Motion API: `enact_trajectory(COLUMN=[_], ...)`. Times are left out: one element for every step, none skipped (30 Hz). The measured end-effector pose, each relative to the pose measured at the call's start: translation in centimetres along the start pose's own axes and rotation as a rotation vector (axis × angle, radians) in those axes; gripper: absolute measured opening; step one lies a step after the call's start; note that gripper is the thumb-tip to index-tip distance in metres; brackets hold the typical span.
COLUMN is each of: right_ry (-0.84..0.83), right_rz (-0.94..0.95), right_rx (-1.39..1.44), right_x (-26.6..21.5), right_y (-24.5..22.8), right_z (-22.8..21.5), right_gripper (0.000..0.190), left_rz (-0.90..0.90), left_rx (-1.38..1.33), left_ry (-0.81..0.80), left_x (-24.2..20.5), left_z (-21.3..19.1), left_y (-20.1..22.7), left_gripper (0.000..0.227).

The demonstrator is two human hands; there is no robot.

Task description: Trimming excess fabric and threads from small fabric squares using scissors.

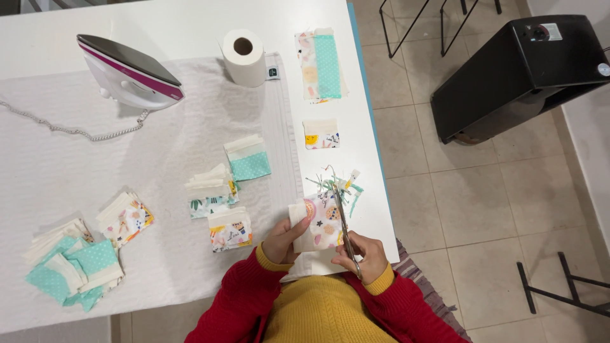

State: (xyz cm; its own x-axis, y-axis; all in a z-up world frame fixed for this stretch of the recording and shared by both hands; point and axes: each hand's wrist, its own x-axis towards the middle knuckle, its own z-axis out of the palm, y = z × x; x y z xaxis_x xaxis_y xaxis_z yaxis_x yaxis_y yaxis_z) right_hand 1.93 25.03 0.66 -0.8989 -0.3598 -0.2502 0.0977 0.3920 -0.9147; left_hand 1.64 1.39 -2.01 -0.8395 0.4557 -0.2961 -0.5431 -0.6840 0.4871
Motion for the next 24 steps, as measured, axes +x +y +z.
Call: enact_trajectory(right_ry=[0.0,0.011,0.021,0.02,0.029,0.037,0.036,0.046,0.056,0.056,0.076,0.096,0.08,0.112,0.125,0.092,0.116,0.14,0.127,0.132,0.139,0.128,0.099,0.071], right_rz=[-0.001,0.022,0.047,0.048,0.072,0.095,0.097,0.106,0.113,0.113,0.142,0.171,0.17,0.185,0.197,0.193,0.249,0.306,0.301,0.389,0.482,0.482,0.523,0.564], right_rx=[0.0,0.018,0.037,0.036,0.063,0.089,0.089,0.093,0.098,0.098,0.099,0.1,0.103,0.132,0.152,0.145,0.202,0.257,0.258,0.273,0.285,0.284,0.246,0.207], right_x=[-0.1,-0.2,-0.3,-0.5,-0.7,-0.8,-1.0,-1.1,-1.2,-1.4,-1.4,-1.5,-1.5,-1.5,-1.3,-1.1,-1.0,-0.8,-0.7,-0.5,-0.7,-0.8,-0.7,-0.7], right_y=[0.0,0.0,0.0,0.2,0.3,0.4,0.6,0.7,0.9,1.4,1.8,2.3,3.0,3.8,4.7,6.0,7.3,8.6,8.6,8.5,8.5,8.6,8.8,8.9], right_z=[0.1,0.3,0.4,0.5,0.6,0.7,0.7,0.8,0.9,0.9,1.0,1.2,1.2,1.3,1.0,0.6,0.3,0.0,-0.2,-0.4,-0.7,-1.0,-1.1,-1.3], right_gripper=[0.026,0.025,0.024,0.024,0.024,0.025,0.025,0.025,0.025,0.025,0.025,0.024,0.024,0.023,0.022,0.022,0.022,0.021,0.021,0.023,0.025,0.025,0.029,0.033], left_rz=[0.001,-0.018,-0.038,-0.038,-0.03,-0.022,-0.022,-0.033,-0.044,-0.043,-0.051,-0.059,-0.052,-0.029,0.009,0.031,0.117,0.195,0.202,0.087,-0.042,-0.042,-0.055,-0.07], left_rx=[0.001,-0.004,-0.01,-0.011,-0.012,-0.013,-0.014,-0.011,-0.007,-0.006,-0.001,0.004,0.001,0.059,0.107,0.095,0.445,0.797,0.799,1.06,1.314,1.311,1.376,1.44], left_ry=[-0.001,0.012,0.025,0.025,0.015,0.006,0.007,0.001,-0.004,-0.004,0.017,0.038,0.052,0.07,0.099,0.122,0.128,0.134,0.147,0.207,0.264,0.276,0.298,0.32], left_x=[0.0,0.1,0.0,0.1,0.2,0.2,0.3,0.3,0.4,0.8,1.0,1.2,1.7,2.0,2.3,1.7,1.2,0.7,-0.5,-1.8,-3.1,-3.6,-4.2,-5.0], left_z=[-0.1,-0.1,-0.2,-0.3,-0.3,-0.5,-0.6,-0.7,-0.8,-0.9,-1.1,-1.3,-3.0,-4.9,-6.6,-7.2,-7.8,-8.4,-8.6,-8.8,-8.8,-9.9,-11.0,-12.1], left_y=[-0.1,-0.1,-0.3,-0.4,-0.5,-0.6,-0.9,-1.1,-1.2,-1.6,-1.9,-2.2,-3.4,-4.5,-6.0,-5.8,-5.4,-5.0,-2.7,-0.5,1.5,2.7,3.8,5.0], left_gripper=[0.044,0.044,0.044,0.044,0.044,0.044,0.044,0.043,0.043,0.043,0.043,0.042,0.042,0.041,0.039,0.039,0.037,0.034,0.034,0.03,0.027,0.027,0.024,0.022])
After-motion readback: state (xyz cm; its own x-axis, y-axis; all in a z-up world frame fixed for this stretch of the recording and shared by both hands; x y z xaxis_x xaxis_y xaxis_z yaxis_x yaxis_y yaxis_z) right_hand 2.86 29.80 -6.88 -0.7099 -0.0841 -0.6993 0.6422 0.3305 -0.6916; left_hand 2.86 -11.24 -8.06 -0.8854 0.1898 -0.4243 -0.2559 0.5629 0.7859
